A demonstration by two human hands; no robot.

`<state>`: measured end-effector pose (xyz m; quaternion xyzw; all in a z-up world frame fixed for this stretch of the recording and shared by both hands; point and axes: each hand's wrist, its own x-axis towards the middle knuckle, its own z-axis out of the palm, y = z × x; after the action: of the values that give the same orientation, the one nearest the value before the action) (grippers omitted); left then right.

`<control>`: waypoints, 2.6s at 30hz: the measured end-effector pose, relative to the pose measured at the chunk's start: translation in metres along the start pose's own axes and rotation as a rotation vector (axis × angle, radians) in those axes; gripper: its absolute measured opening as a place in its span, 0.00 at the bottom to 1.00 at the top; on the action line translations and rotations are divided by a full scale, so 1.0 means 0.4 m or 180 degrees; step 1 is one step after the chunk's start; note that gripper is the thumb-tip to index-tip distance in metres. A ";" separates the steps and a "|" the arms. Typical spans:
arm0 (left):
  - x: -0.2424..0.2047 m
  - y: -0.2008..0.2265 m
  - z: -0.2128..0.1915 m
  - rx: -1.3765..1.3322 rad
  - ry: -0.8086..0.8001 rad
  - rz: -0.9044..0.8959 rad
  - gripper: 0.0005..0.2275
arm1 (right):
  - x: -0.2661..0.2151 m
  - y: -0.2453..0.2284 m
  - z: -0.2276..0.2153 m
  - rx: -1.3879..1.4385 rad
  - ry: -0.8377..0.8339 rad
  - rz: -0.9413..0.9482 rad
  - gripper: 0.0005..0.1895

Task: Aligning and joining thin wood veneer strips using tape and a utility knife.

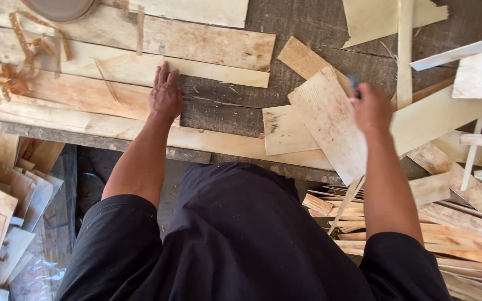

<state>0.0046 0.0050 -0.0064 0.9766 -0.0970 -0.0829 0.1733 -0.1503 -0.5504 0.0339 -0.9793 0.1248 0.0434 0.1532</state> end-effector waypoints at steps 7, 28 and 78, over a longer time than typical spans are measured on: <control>-0.010 0.018 -0.033 -0.0027 -0.0116 -0.0058 0.26 | -0.030 0.059 -0.029 -0.0753 0.1410 0.0260 0.30; -0.009 0.015 -0.072 0.0031 -0.0346 0.0112 0.26 | -0.058 -0.013 0.013 0.1189 0.0532 0.0762 0.20; 0.007 0.016 -0.063 0.0352 -0.0692 -0.0140 0.28 | 0.088 0.145 -0.012 0.0726 0.0929 0.1014 0.43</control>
<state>0.0110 0.0065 0.0189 0.9718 -0.0982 -0.1865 0.1059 -0.1310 -0.6133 0.0172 -0.9195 0.3025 -0.0893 0.2344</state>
